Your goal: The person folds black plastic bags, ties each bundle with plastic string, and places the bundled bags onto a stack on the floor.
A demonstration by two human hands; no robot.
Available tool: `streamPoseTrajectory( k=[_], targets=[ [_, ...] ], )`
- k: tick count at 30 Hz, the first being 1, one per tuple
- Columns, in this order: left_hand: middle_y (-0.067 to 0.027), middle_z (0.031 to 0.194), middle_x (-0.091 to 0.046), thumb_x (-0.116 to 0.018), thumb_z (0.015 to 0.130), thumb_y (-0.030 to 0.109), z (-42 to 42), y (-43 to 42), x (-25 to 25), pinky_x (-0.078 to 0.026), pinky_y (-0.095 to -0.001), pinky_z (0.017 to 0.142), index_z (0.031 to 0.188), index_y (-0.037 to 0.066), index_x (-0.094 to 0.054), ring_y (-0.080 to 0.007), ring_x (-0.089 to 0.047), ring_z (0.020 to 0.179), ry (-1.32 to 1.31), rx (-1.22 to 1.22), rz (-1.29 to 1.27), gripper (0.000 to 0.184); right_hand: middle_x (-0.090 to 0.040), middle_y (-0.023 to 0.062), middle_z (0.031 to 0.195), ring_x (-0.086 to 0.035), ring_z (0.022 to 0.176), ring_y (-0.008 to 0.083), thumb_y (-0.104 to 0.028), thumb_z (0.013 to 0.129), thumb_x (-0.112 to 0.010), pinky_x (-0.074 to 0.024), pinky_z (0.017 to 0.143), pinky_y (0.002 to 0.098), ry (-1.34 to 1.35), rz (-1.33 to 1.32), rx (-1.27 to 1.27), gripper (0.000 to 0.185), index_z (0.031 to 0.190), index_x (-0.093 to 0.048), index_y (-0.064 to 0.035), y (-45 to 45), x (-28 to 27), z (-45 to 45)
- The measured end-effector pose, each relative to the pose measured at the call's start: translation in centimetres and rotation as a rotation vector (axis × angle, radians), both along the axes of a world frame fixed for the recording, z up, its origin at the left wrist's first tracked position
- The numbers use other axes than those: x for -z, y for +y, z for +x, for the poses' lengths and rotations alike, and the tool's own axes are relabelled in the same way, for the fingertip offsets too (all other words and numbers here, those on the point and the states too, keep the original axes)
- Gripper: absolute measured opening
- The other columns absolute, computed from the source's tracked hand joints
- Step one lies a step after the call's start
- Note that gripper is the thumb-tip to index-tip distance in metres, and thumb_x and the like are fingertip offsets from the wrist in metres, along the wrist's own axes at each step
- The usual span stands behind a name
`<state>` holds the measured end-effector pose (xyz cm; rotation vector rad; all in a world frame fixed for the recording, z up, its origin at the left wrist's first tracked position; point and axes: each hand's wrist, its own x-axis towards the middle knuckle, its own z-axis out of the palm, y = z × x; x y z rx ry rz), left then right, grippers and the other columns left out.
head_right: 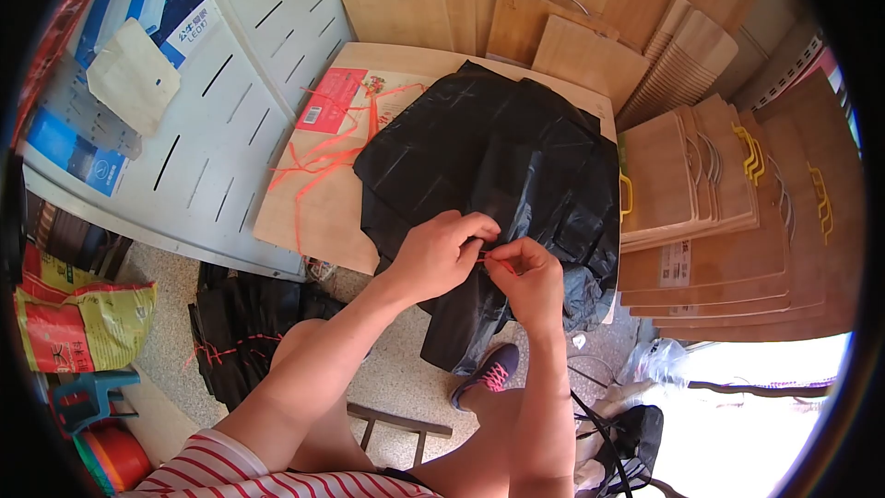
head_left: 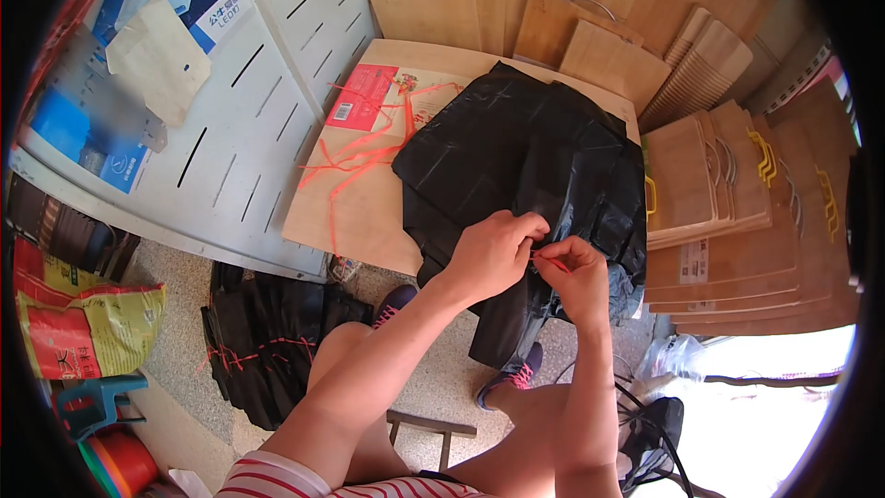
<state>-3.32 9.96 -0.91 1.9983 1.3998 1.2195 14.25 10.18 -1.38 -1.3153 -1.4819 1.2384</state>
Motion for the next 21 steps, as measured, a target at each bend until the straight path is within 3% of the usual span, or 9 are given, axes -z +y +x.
streamPoseTrajectory(
  k=[2, 5, 7, 13, 17, 21],
  targets=[
    [-0.0082, 0.087, -0.067, -0.061, 0.087, 0.007, 0.3, -0.1, 0.5, -0.054, -0.0404, 0.072, 0.105, 0.011, -0.063, -0.0278, -0.066, 0.085, 0.043, 0.046, -0.174, 0.019, -0.071, 0.0028, 0.082, -0.064, 0.074, 0.0060, 0.003, 0.080, -0.072, -0.0497, 0.065, 0.0213, -0.088, 0.085, -0.007, 0.010, 0.089, -0.070, -0.0005, -0.2, -0.2, -0.2],
    [-0.0087, 0.089, -0.067, -0.060, 0.087, 0.007, 0.6, -0.1, 1.0, -0.053, -0.0414, 0.074, 0.107, 0.011, -0.063, -0.0292, -0.066, 0.086, 0.047, 0.044, -0.163, 0.021, -0.069, 0.0041, 0.078, -0.064, 0.070, 0.0075, 0.004, 0.076, -0.072, -0.0493, 0.061, 0.0232, -0.276, 0.256, 0.014, 0.012, 0.087, -0.070, -0.0018, -0.6, -1.4, -0.8],
    [-0.0090, 0.087, -0.068, -0.060, 0.087, 0.006, 0.8, 0.0, 1.3, -0.053, -0.0416, 0.075, 0.108, 0.011, -0.063, -0.0293, -0.066, 0.087, 0.027, 0.048, -0.165, 0.021, -0.067, 0.0073, 0.078, -0.064, 0.066, 0.0139, 0.006, 0.074, -0.071, -0.0500, 0.059, 0.0276, -0.367, 0.415, 0.021, 0.015, 0.087, -0.068, -0.0013, -0.8, -1.6, -1.1],
    [-0.0123, 0.088, -0.071, -0.058, 0.090, 0.007, 1.5, 0.1, 1.5, -0.054, -0.0398, 0.075, 0.108, 0.006, -0.065, -0.0319, -0.069, 0.085, -0.104, 0.095, -0.185, 0.019, -0.066, 0.0119, 0.082, -0.064, 0.070, 0.0270, 0.007, 0.075, -0.070, -0.0527, 0.061, 0.0354, -0.457, 0.658, 0.133, 0.016, 0.088, -0.066, -0.0020, 0.0, -0.8, -0.5],
    [-0.0153, 0.092, -0.072, -0.056, 0.093, 0.005, 1.3, 0.4, 1.3, -0.055, -0.0369, 0.075, 0.104, 0.000, -0.068, -0.0319, -0.071, 0.083, -0.262, 0.102, -0.320, 0.018, -0.066, 0.0112, 0.082, -0.064, 0.073, 0.0288, 0.006, 0.076, -0.071, -0.0528, 0.064, 0.0366, -0.491, 0.699, 0.138, 0.016, 0.088, -0.066, -0.0027, 0.2, -1.0, -0.5],
    [-0.0162, 0.090, -0.072, -0.056, 0.093, 0.003, 0.9, 0.2, 0.5, -0.055, -0.0358, 0.075, 0.102, -0.002, -0.068, -0.0294, -0.072, 0.084, -0.258, 0.118, -0.332, 0.017, -0.066, 0.0104, 0.083, -0.064, 0.076, 0.0286, 0.005, 0.077, -0.072, -0.0525, 0.067, 0.0376, -0.481, 0.759, 0.071, 0.015, 0.088, -0.067, -0.0027, 0.2, -1.1, -0.8]
  ],
)
